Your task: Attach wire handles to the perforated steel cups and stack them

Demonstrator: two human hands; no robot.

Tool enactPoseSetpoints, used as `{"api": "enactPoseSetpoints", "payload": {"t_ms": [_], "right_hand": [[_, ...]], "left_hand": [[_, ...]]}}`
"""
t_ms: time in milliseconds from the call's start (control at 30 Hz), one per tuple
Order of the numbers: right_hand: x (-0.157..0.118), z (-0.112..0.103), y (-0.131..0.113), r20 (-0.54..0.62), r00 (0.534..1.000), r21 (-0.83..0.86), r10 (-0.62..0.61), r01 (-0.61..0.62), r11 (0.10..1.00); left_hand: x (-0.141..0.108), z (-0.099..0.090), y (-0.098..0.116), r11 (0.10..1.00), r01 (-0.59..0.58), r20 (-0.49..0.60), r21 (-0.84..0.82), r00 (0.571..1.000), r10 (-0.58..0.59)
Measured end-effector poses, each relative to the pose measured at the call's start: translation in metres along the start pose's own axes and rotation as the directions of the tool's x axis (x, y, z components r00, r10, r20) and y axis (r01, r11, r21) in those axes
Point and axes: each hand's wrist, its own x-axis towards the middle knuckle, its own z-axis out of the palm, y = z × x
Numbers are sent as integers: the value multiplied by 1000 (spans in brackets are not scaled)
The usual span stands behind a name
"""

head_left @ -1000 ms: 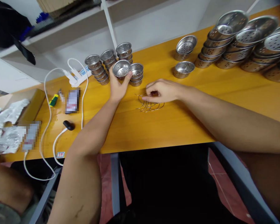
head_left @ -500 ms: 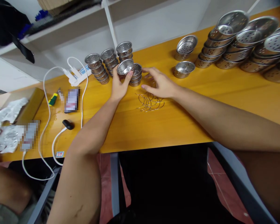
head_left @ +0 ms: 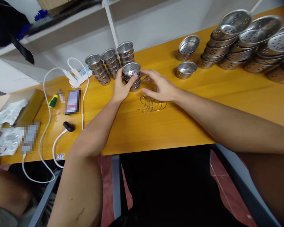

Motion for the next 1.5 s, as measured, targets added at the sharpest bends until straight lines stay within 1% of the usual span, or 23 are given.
{"api": "enactPoseSetpoints", "payload": {"t_ms": [200,300,433,667,767,900,1100,1233,1333,1500], "right_hand": [[0,0,-2,10,1000,29,19,-19,999],[-1,-1,-4,37,999,11,-13,13,1000],[-1,-2,-6,38,998,-6,-39,39,999],[1,-3,-18,46,998,-24,50,-49,999],[1,-4,-21,50,997,-26,53,-52,998],[1,-4,-21,47,997,-27,61,-60,998],[0,-3,-17,45,998,-18,41,-40,999],[0,-1,-16,40,998,-20,43,-42,999],[0,1,-18,32,998,-20,56,-55,998],[2,2,-20,20,999,-25,33,-33,999]], "left_hand": [[1,-4,5,1000,21,49,-15,999,-21],[0,-2,8,999,17,58,-44,998,-15],[0,2,7,997,16,60,-79,998,-11],[0,4,-1,997,30,82,-66,996,-25],[0,5,3,999,3,107,-50,994,2],[1,4,9,999,-46,95,-17,994,47],[-2,1,2,997,-70,174,18,982,66],[-3,2,2,996,-84,157,12,984,81],[-2,2,1,997,-72,163,22,984,68],[-1,1,-9,996,-90,171,-2,981,90]]}}
